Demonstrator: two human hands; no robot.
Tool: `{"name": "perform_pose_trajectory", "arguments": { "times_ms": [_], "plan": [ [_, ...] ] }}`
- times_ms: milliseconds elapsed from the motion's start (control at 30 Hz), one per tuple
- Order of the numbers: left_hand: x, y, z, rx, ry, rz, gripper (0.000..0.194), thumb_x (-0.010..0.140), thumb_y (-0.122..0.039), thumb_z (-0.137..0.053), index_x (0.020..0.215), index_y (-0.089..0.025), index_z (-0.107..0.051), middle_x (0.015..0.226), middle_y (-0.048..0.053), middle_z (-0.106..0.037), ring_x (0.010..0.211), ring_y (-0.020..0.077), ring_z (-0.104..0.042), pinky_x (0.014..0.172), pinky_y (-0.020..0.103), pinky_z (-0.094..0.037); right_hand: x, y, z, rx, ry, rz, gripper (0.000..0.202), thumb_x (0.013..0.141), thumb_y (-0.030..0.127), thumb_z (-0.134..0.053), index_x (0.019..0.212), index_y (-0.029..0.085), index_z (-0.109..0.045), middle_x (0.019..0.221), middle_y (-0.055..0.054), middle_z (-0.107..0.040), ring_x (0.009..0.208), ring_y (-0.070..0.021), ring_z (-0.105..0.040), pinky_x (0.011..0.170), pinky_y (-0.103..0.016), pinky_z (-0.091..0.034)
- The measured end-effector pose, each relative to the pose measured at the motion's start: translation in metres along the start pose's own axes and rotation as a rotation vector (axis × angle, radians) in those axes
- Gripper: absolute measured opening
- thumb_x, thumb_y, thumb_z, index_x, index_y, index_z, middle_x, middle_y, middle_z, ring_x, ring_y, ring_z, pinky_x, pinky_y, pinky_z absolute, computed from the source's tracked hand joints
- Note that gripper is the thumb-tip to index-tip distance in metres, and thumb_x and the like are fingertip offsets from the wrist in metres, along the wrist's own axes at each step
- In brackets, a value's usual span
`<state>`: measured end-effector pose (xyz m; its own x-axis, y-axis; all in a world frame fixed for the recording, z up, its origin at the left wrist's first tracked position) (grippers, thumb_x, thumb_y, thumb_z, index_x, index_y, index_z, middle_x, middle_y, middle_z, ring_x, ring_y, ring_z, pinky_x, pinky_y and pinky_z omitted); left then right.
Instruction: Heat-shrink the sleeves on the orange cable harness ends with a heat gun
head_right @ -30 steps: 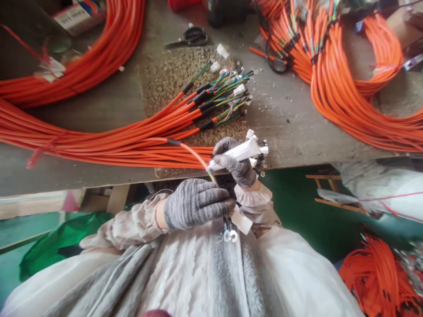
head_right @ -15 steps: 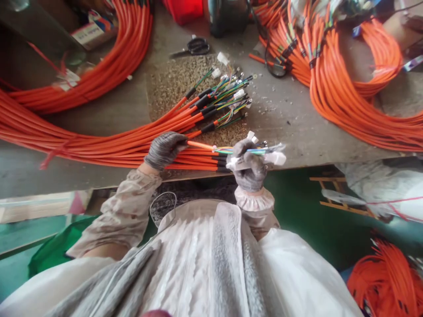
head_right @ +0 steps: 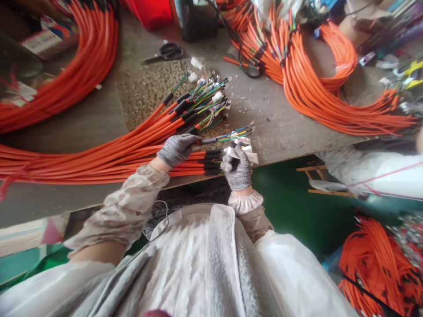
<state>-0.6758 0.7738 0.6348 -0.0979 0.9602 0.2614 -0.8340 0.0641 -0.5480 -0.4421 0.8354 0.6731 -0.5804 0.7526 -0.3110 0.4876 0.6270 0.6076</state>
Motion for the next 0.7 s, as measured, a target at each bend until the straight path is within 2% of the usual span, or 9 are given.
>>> {"name": "perform_pose_trajectory", "arguments": {
  "times_ms": [100, 200, 300, 367, 433, 500, 567, 633, 700],
  "plan": [
    [0.005, 0.007, -0.007, 0.160, 0.127, 0.092, 0.030, 0.104, -0.035, -0.068, 0.126, -0.019, -0.080, 0.113, 0.013, -0.080, 0.106, 0.0313, -0.077, 0.094, 0.038, -0.060, -0.014, -0.007, 0.007, -0.001, -0.058, 0.054, 0.026, 0.086, 0.040, -0.083, 0.096, 0.022, -0.066, 0.063, 0.008, -0.050, 0.049, -0.0053, -0.045, 0.041, -0.013, -0.036],
    [-0.003, -0.001, -0.010, 0.248, 0.201, 0.107, 0.030, 0.107, -0.033, -0.063, 0.128, -0.019, -0.079, 0.116, 0.013, -0.078, 0.109, 0.0300, -0.075, 0.096, 0.038, -0.059, -0.015, -0.014, 0.000, -0.121, 0.042, 0.221, 0.031, 0.084, 0.046, -0.084, 0.100, 0.024, -0.070, 0.066, 0.006, -0.055, 0.054, -0.0081, -0.051, 0.047, -0.019, -0.043],
    [-0.024, -0.012, -0.007, 0.256, 0.221, 0.027, 0.033, 0.110, -0.031, -0.055, 0.126, -0.017, -0.079, 0.111, 0.013, -0.077, 0.108, 0.0285, -0.073, 0.104, 0.041, -0.057, 0.011, -0.023, -0.011, -0.254, 0.129, 0.354, 0.034, 0.082, 0.051, -0.083, 0.099, 0.025, -0.070, 0.076, 0.003, -0.065, 0.056, -0.0108, -0.056, 0.056, -0.026, -0.050],
    [-0.034, -0.015, 0.000, 0.214, 0.213, 0.001, 0.034, 0.110, -0.031, -0.052, 0.124, -0.016, -0.079, 0.110, 0.013, -0.076, 0.107, 0.0280, -0.072, 0.106, 0.042, -0.057, 0.037, -0.031, -0.013, -0.301, 0.103, 0.385, 0.035, 0.081, 0.052, -0.082, 0.095, 0.024, -0.068, 0.076, 0.004, -0.066, 0.058, -0.0114, -0.057, 0.059, -0.027, -0.051],
    [-0.031, -0.017, 0.007, 0.175, 0.162, 0.045, 0.034, 0.109, -0.030, -0.052, 0.125, -0.015, -0.078, 0.114, 0.013, -0.076, 0.109, 0.0274, -0.072, 0.103, 0.041, -0.058, 0.059, -0.038, -0.012, -0.293, 0.060, 0.393, 0.033, 0.083, 0.052, -0.079, 0.093, 0.024, -0.065, 0.066, 0.006, -0.060, 0.057, -0.0117, -0.055, 0.058, -0.026, -0.049],
    [-0.013, -0.019, 0.010, 0.205, 0.070, 0.145, 0.035, 0.108, -0.027, -0.053, 0.133, -0.015, -0.075, 0.123, 0.014, -0.075, 0.117, 0.0281, -0.071, 0.105, 0.040, -0.058, 0.071, -0.042, -0.009, -0.277, 0.029, 0.408, 0.033, 0.084, 0.053, -0.075, 0.091, 0.023, -0.064, 0.060, 0.007, -0.055, 0.054, -0.0117, -0.053, 0.057, -0.026, -0.047],
    [0.017, -0.023, 0.009, 0.303, 0.032, 0.265, 0.040, 0.107, -0.024, -0.053, 0.142, -0.016, -0.070, 0.134, 0.014, -0.072, 0.128, 0.0301, -0.066, 0.111, 0.042, -0.054, 0.074, -0.043, -0.005, -0.293, 0.009, 0.421, 0.035, 0.083, 0.055, -0.075, 0.091, 0.023, -0.063, 0.061, 0.007, -0.056, 0.052, -0.0113, -0.052, 0.056, -0.026, -0.046],
    [0.049, -0.027, 0.004, 0.371, 0.102, 0.365, 0.040, 0.106, -0.022, -0.055, 0.144, -0.018, -0.069, 0.138, 0.014, -0.071, 0.132, 0.0316, -0.065, 0.112, 0.044, -0.053, 0.072, -0.043, -0.003, -0.326, -0.006, 0.420, 0.039, 0.082, 0.058, -0.075, 0.090, 0.022, -0.062, 0.062, 0.006, -0.056, 0.052, -0.0110, -0.051, 0.057, -0.026, -0.047],
    [0.073, -0.027, 0.001, 0.316, 0.140, 0.455, 0.031, 0.104, -0.021, -0.060, 0.131, -0.017, -0.074, 0.127, 0.014, -0.075, 0.126, 0.0324, -0.067, 0.110, 0.045, -0.053, 0.070, -0.043, -0.002, -0.332, 0.001, 0.407, 0.039, 0.083, 0.059, -0.074, 0.090, 0.023, -0.063, 0.061, 0.006, -0.055, 0.053, -0.0112, -0.051, 0.058, -0.026, -0.047]
  ]
}}
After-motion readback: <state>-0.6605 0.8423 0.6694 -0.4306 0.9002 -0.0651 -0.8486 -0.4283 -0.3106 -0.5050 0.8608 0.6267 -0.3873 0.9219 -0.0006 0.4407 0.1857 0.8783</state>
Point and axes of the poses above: each hand's wrist, its own x-axis towards the middle knuckle, its own z-axis out of the back of the hand, y = z × x, the point moved 1 cm from there along x, towards the middle knuckle
